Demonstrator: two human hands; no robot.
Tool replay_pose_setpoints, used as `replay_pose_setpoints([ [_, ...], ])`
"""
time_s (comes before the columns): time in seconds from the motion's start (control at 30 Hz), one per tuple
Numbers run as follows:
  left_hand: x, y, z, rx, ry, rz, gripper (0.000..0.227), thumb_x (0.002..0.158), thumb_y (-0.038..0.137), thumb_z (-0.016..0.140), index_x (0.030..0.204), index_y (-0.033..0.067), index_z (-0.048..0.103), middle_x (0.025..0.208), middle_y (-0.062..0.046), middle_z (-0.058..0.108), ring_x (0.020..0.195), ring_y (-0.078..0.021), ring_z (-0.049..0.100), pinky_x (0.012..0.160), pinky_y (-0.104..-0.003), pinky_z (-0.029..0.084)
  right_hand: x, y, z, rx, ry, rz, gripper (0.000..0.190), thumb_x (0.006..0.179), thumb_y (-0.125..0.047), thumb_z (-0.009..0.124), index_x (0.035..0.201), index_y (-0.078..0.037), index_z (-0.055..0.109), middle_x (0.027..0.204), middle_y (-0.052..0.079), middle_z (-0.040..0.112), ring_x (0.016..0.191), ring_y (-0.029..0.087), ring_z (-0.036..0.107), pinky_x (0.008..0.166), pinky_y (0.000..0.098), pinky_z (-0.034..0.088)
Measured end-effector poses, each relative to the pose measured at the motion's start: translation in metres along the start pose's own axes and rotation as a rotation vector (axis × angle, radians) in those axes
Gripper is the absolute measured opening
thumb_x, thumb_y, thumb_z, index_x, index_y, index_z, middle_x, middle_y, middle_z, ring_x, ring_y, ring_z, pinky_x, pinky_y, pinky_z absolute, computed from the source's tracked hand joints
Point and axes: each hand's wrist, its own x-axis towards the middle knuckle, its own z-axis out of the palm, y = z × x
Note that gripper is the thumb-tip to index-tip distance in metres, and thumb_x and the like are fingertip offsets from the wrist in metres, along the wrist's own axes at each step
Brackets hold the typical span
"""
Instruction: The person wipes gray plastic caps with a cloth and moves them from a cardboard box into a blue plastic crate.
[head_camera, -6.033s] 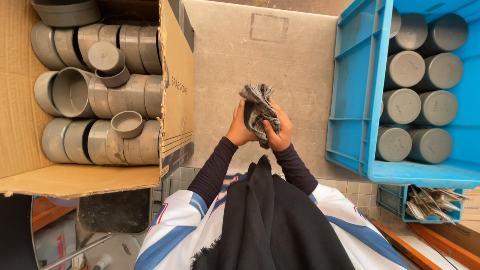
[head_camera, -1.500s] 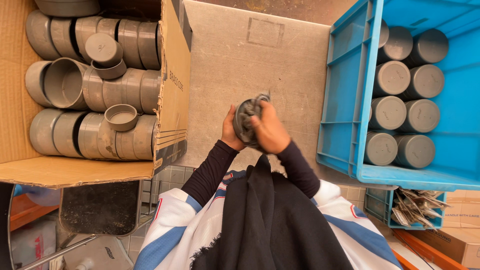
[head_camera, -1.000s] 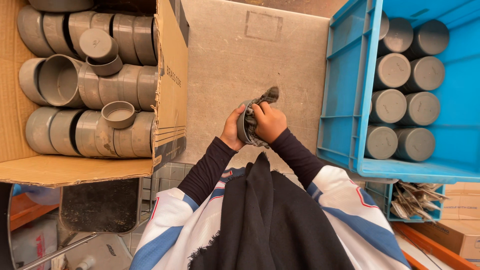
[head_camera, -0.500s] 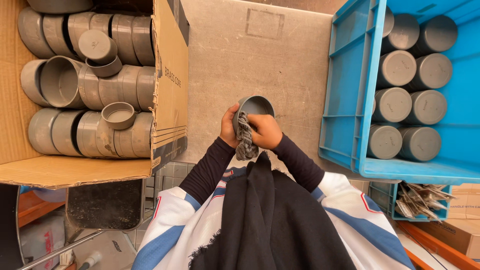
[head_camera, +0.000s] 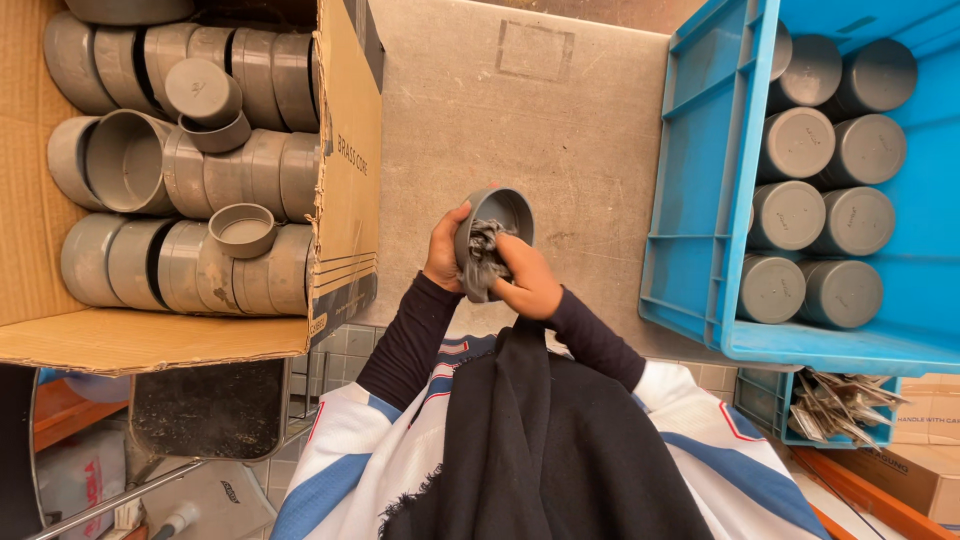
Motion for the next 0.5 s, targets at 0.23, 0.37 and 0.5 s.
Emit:
replay_pose_setpoints([
  [0.23,0.007,-0.022,0.001,-0.112,-0.273,-0.135,0.056,0.092,0.027,0.048,0.145,0.0106,0.044,0.094,-0.023,0.072,0.082,-0.025,0.071,0.08,-0.025,0.052,-0.022,0.016,-0.038,-0.335,-0.301,-0.284,0.021,0.079,-0.026,0.062,0.08,-0.006,0.055,0.077,0.014,0.055,0.076,0.036,0.058,0.069,0.0454,0.047],
  [0.37,0.021,-0.019,0.002,-0.147,-0.13,-0.119,0.063,0.083,0.044,0.053,0.128,0.0003,0.058,0.111,-0.02,0.069,0.089,-0.025,0.071,0.081,-0.033,0.056,-0.007,-0.013,-0.014,-0.427,-0.05,-0.15,0.054,0.095,-0.042,0.047,0.117,0.007,0.046,0.102,0.025,0.049,0.095,0.046,0.053,0.081,0.0506,0.045],
  [0.5,0.002,-0.025,0.004,-0.017,-0.061,-0.046,0.051,0.086,0.044,0.057,0.119,0.0061,0.064,0.097,-0.009,0.073,0.059,-0.0067,0.063,0.05,-0.009,0.05,0.026,-0.022,-0.019,-0.203,0.037,-0.128,0.033,0.102,-0.033,0.039,0.101,0.0,0.045,0.085,0.016,0.042,0.079,0.05,0.049,0.069,0.0503,0.045],
])
